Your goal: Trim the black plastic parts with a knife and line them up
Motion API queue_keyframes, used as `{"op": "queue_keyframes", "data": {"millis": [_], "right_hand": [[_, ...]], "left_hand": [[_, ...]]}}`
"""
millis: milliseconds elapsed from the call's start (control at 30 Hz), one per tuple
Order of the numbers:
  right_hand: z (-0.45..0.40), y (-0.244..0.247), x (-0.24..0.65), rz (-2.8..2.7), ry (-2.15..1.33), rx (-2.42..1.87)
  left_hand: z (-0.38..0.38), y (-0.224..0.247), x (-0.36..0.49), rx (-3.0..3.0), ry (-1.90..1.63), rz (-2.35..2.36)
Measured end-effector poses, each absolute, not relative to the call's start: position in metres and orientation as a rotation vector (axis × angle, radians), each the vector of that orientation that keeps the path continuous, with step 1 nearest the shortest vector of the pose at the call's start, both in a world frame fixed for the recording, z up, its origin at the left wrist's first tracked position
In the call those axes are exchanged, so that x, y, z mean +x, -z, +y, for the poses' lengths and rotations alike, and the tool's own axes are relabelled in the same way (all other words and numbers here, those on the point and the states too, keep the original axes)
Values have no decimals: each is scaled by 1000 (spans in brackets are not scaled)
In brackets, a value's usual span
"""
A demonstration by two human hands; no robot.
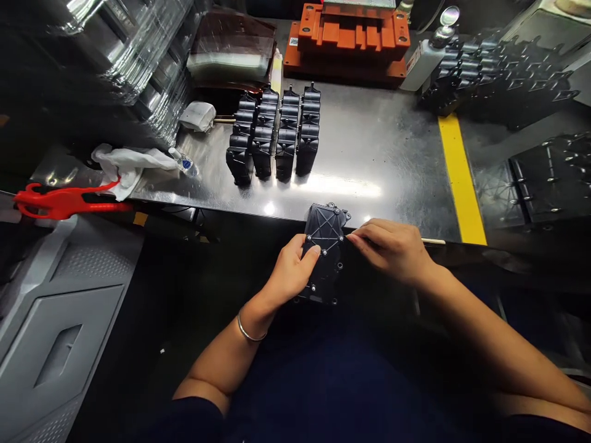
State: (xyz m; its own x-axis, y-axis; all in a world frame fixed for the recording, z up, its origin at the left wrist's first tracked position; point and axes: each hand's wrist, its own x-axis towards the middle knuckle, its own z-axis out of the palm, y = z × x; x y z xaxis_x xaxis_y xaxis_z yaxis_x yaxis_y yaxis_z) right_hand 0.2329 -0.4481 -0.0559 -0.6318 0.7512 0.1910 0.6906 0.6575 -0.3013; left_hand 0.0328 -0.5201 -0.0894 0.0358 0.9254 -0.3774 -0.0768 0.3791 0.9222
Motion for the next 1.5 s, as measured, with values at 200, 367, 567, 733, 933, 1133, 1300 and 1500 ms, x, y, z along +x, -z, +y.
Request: {"op": "queue_keyframes", "data": {"millis": [200, 367, 567, 733, 933, 1133, 1300, 1500], "right_hand": [[-451, 57, 232, -2564, -280, -1218], [-458, 57, 231, -2500, -331, -1247], [-452, 53, 233, -2512, -350, -1271], [-432, 48, 234, -2717, -347, -1086], [-424, 43, 228, -2812, -103, -1003], [-435, 62, 234, -2571, -334, -1021], [-437, 68, 236, -2460, -363, -1105], [-438, 67, 237, -2433, -469, -1065]], "left_hand": [[-521, 95, 33, 858, -990, 1266], [-519, 98, 33, 867, -1021, 1259], [-516, 94, 30, 881, -983, 1285], [-514, 92, 27, 938, -970, 1310], [-515, 95, 27, 960, -964, 1314], [-514, 97, 28, 974, -982, 1325], [-514, 99, 28, 972, -986, 1322], [-513, 99, 29, 969, -987, 1325]]}}
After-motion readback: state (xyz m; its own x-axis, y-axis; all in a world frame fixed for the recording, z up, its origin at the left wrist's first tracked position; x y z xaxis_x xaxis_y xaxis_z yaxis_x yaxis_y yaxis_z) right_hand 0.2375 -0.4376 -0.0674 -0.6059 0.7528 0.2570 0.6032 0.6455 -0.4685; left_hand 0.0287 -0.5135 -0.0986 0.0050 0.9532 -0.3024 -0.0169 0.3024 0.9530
